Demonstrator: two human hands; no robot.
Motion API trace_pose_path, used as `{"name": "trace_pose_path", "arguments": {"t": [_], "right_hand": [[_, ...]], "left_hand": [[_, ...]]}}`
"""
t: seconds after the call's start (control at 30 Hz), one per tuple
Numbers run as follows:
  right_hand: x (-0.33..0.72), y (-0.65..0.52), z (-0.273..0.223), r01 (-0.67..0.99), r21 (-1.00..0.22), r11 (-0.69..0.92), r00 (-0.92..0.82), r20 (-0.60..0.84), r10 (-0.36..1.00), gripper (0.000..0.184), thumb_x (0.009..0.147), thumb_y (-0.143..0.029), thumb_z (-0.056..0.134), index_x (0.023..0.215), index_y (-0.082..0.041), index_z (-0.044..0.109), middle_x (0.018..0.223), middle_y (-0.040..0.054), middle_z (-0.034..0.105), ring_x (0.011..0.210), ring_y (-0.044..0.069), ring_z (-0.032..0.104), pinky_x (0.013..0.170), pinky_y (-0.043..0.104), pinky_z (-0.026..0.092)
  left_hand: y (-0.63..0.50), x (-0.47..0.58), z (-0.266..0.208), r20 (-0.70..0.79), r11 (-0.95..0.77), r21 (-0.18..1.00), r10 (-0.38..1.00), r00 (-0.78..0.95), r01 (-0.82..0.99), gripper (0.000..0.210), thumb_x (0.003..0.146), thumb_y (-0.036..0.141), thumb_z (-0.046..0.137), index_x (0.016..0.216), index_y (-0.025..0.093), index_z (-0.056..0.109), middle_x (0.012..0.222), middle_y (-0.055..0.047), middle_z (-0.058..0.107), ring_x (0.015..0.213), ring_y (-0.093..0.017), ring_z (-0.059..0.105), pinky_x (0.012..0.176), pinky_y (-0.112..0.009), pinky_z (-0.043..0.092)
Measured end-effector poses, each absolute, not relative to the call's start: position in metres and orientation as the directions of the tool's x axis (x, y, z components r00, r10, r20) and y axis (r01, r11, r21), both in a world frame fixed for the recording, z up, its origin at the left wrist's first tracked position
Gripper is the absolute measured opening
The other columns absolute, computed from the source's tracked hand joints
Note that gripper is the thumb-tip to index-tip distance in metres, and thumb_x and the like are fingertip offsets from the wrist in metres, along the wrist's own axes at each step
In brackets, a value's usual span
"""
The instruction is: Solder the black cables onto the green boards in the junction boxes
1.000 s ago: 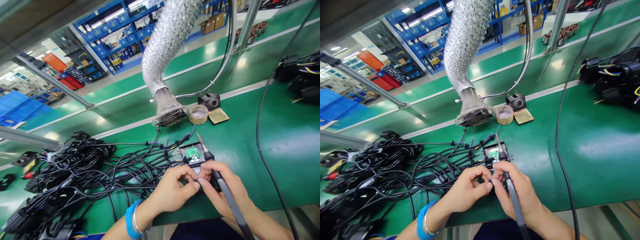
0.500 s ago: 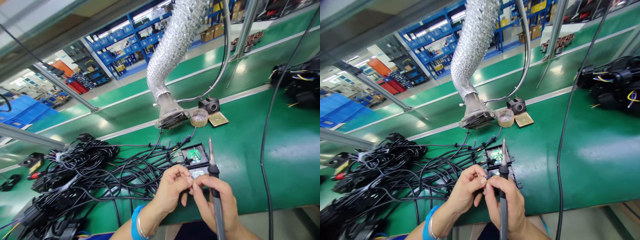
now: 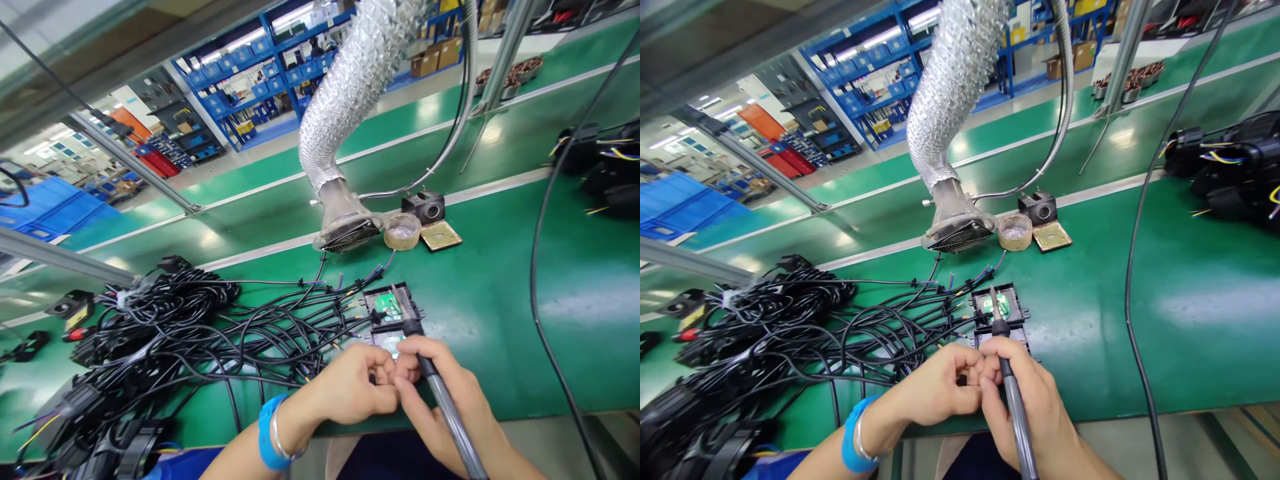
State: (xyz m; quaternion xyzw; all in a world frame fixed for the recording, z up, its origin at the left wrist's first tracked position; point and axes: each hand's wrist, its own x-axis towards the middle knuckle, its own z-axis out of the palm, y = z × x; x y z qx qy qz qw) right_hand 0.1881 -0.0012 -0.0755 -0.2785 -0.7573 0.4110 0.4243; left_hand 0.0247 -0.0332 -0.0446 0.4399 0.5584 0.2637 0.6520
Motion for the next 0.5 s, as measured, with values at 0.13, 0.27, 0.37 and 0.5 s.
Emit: {"name": "trace_pose_path", "arguments": {"t": [0.13, 0.27, 0.37, 0.5], "right_hand": [[0.195, 0.001, -0.084, 0.017, -0.913, 0.408, -0.543, 0.335, 0.770, 0.027, 0.090, -0.017, 0.052, 0.114, -0.024, 0.043, 0.077, -0.0055, 0.062, 0.063, 0.006, 0.062, 0.064, 0.011, 0.052], [0.203, 0.006, -0.098, 0.044, -0.899, 0.436, -0.444, 0.373, 0.815, 0.026, 0.089, -0.019, 0.056, 0.114, -0.022, 0.046, 0.084, -0.0020, 0.064, 0.074, 0.008, 0.064, 0.073, 0.013, 0.052], [0.206, 0.005, -0.102, 0.033, -0.884, 0.467, -0.460, 0.401, 0.792, 0.026, 0.088, -0.016, 0.056, 0.112, -0.021, 0.048, 0.089, -0.0001, 0.064, 0.077, 0.008, 0.064, 0.076, 0.013, 0.052], [0.205, 0.003, -0.098, 0.006, -0.852, 0.524, -0.479, 0.458, 0.749, 0.027, 0.086, -0.012, 0.056, 0.111, -0.020, 0.049, 0.092, 0.0003, 0.063, 0.079, 0.007, 0.063, 0.076, 0.013, 0.052]], "left_hand": [[-0.033, 0.017, -0.047, -0.593, 0.619, 0.780, 0.681, 0.429, 0.096, 0.011, 0.066, 0.019, 0.066, 0.068, 0.014, 0.057, 0.057, 0.005, 0.053, 0.047, -0.006, 0.046, 0.048, -0.018, 0.038], [-0.041, 0.016, -0.047, -0.553, 0.574, 0.819, 0.785, 0.280, 0.007, 0.026, 0.068, 0.027, 0.076, 0.082, 0.014, 0.059, 0.062, 0.003, 0.058, 0.052, -0.007, 0.051, 0.051, -0.017, 0.041], [-0.046, 0.017, -0.045, -0.528, 0.537, 0.844, 0.824, 0.208, 0.016, 0.025, 0.071, 0.027, 0.075, 0.084, 0.014, 0.058, 0.063, 0.003, 0.058, 0.053, -0.007, 0.051, 0.049, -0.017, 0.040], [-0.049, 0.020, -0.044, -0.477, 0.470, 0.879, 0.864, 0.162, 0.080, 0.023, 0.075, 0.030, 0.073, 0.084, 0.013, 0.060, 0.064, 0.003, 0.056, 0.052, -0.007, 0.049, 0.049, -0.017, 0.038]]}}
